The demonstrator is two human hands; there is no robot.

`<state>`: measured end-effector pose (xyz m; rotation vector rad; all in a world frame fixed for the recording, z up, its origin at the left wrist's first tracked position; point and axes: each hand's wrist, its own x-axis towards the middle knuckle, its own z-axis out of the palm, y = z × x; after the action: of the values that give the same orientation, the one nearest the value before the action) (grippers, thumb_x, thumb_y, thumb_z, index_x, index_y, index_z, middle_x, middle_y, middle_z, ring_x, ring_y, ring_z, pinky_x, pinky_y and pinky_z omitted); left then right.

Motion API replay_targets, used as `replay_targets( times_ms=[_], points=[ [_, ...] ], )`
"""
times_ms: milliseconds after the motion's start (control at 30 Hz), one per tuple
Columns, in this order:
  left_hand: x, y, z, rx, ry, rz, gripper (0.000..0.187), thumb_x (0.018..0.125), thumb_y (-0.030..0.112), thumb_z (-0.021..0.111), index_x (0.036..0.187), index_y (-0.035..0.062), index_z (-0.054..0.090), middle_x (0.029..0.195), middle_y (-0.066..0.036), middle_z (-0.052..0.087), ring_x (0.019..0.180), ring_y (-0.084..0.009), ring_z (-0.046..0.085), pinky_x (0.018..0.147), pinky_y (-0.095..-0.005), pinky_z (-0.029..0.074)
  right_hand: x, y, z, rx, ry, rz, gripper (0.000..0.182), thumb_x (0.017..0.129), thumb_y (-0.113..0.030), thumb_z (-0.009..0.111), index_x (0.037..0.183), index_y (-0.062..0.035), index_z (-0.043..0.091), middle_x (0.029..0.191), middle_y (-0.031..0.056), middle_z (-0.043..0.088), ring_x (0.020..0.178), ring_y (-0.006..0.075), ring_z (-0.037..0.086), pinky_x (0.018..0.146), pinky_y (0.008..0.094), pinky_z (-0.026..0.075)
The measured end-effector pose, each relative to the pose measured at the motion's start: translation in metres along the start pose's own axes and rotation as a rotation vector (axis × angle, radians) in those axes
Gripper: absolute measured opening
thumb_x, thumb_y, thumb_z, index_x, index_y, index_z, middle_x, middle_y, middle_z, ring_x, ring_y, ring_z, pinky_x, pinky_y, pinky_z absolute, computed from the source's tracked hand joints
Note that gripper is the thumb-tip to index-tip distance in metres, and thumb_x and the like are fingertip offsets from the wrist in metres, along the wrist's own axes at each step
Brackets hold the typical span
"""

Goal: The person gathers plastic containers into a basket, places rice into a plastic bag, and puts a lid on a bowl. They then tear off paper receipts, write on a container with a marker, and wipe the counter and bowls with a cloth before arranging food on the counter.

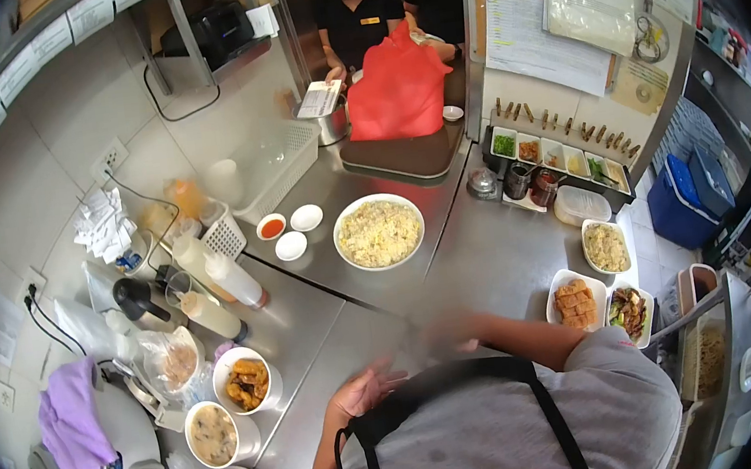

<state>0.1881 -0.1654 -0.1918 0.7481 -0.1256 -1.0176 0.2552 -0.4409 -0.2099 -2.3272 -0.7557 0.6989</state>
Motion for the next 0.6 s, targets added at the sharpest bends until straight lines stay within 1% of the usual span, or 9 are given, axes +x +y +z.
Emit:
replay_targets(
  times_ms=[67,133,167,267,300,400,433,533,600],
  points=[
    [0.001,-0.003,-0.004,-0.028,-0.018,0.018,0.073,0.073,0.050,0.050,0.128,0.0108,0.021,0.124,-0.018,0.032,0.113,-0.0258,0.034,0.089,-0.0344,0.029,0.017,-0.037,0.003,0.065,-0.143,-0.175,0.013,0.060,-0.011,0.051,0.071,-0.0085,0.058,0.067,0.0099,0.059,0.060,0.0213,0.056,0.053,0.0320,0.045],
    [-0.001,0.003,0.009,0.013,-0.073,0.049,0.065,0.075,0.046,0.050,0.125,0.0096,0.029,0.123,-0.014,0.036,0.112,-0.0226,0.035,0.089,-0.0317,0.029,0.010,-0.093,-0.010,0.079,-0.213,-0.043,0.013,0.061,-0.012,0.050,0.071,-0.0082,0.058,0.066,0.0086,0.059,0.059,0.0188,0.056,0.052,0.0295,0.044],
    [0.001,0.006,0.013,0.040,-0.102,0.064,0.061,0.076,0.044,0.050,0.123,0.0091,0.032,0.122,-0.012,0.037,0.111,-0.0210,0.036,0.089,-0.0303,0.029,0.023,-0.087,-0.007,0.079,-0.205,-0.117,0.013,0.061,-0.015,0.052,0.070,-0.0071,0.056,0.066,0.0104,0.058,0.059,0.0210,0.055,0.052,0.0315,0.043],
    [0.021,-0.018,-0.051,0.599,0.197,0.016,0.040,0.081,0.033,0.045,0.111,0.0059,0.045,0.109,-0.005,0.047,0.102,-0.0160,0.041,0.087,-0.0265,0.030,0.067,-0.052,0.024,0.145,-0.174,-0.296,0.016,0.059,-0.019,0.056,0.067,-0.0053,0.053,0.065,0.0132,0.056,0.058,0.0255,0.053,0.049,0.0355,0.039],
    [0.016,-0.003,-0.024,0.802,0.199,-0.070,0.036,0.083,0.030,0.044,0.109,0.0055,0.047,0.106,-0.004,0.049,0.099,-0.0154,0.042,0.086,-0.0265,0.030,0.080,-0.043,0.032,0.174,-0.164,-0.350,0.017,0.058,-0.020,0.057,0.065,-0.0049,0.053,0.065,0.0137,0.055,0.058,0.0267,0.053,0.047,0.0365,0.038],
    [0.031,-0.009,-0.025,0.476,0.110,0.117,0.035,0.083,0.028,0.044,0.108,0.0039,0.047,0.105,-0.004,0.049,0.096,-0.0161,0.044,0.085,-0.0276,0.032,0.074,-0.069,0.007,0.023,-0.049,-0.317,0.014,0.061,-0.016,0.054,0.069,-0.0050,0.054,0.064,0.0112,0.056,0.058,0.0232,0.053,0.049,0.0340,0.039],
    [0.031,-0.003,-0.018,0.395,0.119,0.159,0.035,0.083,0.026,0.044,0.108,0.0032,0.046,0.106,-0.005,0.048,0.096,-0.0166,0.045,0.085,-0.0283,0.034,0.104,-0.035,0.022,-0.093,-0.037,-0.360,0.016,0.063,-0.015,0.052,0.074,-0.0044,0.055,0.067,0.0102,0.057,0.059,0.0198,0.053,0.052,0.0314,0.041],
    [0.019,0.028,0.019,0.298,0.303,0.135,0.034,0.083,0.019,0.046,0.111,0.0019,0.042,0.110,-0.008,0.047,0.096,-0.0187,0.049,0.081,-0.0307,0.040,0.100,-0.004,-0.004,0.143,0.333,-0.268,0.017,0.068,-0.010,0.047,0.082,-0.0024,0.055,0.071,0.0090,0.057,0.065,0.0140,0.053,0.059,0.0279,0.043],
    [0.021,0.016,-0.034,0.246,0.389,0.035,0.035,0.081,0.019,0.048,0.112,0.0027,0.040,0.106,-0.007,0.050,0.093,-0.0189,0.050,0.078,-0.0309,0.041,0.061,-0.033,-0.055,0.398,0.522,-0.217,0.016,0.070,-0.007,0.045,0.082,-0.0019,0.054,0.071,0.0081,0.057,0.067,0.0118,0.052,0.061,0.0273,0.043]
  ],
)
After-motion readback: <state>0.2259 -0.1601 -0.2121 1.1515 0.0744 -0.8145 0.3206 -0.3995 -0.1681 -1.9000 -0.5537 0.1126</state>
